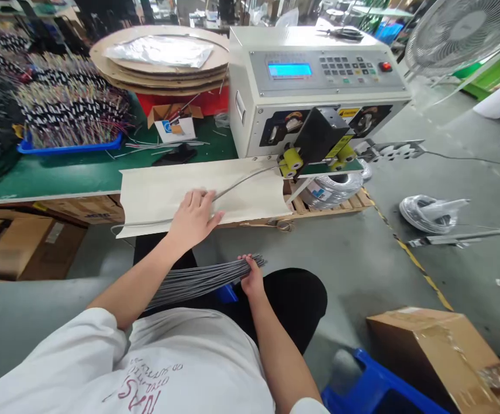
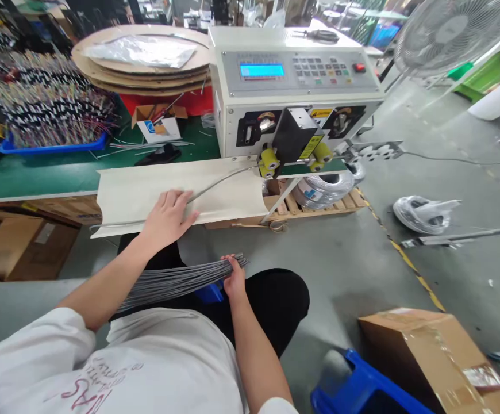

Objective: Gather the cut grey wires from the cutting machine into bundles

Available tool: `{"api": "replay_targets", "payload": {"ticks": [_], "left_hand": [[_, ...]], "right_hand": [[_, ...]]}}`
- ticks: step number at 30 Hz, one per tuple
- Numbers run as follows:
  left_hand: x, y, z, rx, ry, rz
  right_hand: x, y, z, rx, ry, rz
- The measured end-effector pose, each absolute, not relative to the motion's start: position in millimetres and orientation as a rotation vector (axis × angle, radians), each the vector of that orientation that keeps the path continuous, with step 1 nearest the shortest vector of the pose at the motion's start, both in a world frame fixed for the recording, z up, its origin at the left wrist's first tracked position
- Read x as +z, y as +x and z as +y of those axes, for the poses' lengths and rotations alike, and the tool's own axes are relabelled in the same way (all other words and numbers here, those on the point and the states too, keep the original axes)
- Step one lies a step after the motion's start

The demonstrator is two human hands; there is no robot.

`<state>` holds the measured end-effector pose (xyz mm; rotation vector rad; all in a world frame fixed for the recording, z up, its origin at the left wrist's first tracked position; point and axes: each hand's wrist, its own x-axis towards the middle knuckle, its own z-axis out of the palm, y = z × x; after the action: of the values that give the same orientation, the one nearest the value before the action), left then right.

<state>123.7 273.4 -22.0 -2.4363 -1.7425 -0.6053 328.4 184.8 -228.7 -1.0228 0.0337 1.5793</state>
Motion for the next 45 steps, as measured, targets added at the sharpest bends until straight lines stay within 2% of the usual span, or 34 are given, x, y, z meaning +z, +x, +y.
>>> {"api": "replay_targets", "payload": {"ticks": [5,10,14,20,32,45], "left_hand": [[-20.0,106.7,261.6,-0.421,-2.531,-1.727],[-31.0,71.6,220.8,-0.330,-2.582,-1.466],[-56.8,63.0,170.5,-0.188,-2.682,-1.418],[-102.5,74.0,122.9,0.004,-2.753,-1.632],[-127.1,80.2,119.3,-0.070,-2.704,-1.780],[-125.5,81.4,119.7,-0.234,-2.751,-1.709]], "right_hand": [[-227.9,325.8,186.8,1.557,-1.059,0.084],[-223.6,326.6,184.6,1.567,-1.005,0.057],[-220.9,327.1,185.3,1.583,-0.950,0.048],[-220.6,325.8,186.1,1.618,-0.946,0.095],[-224.1,328.9,182.0,1.618,-0.935,0.032],[-227.4,323.3,182.7,1.545,-1.025,0.077]]}}
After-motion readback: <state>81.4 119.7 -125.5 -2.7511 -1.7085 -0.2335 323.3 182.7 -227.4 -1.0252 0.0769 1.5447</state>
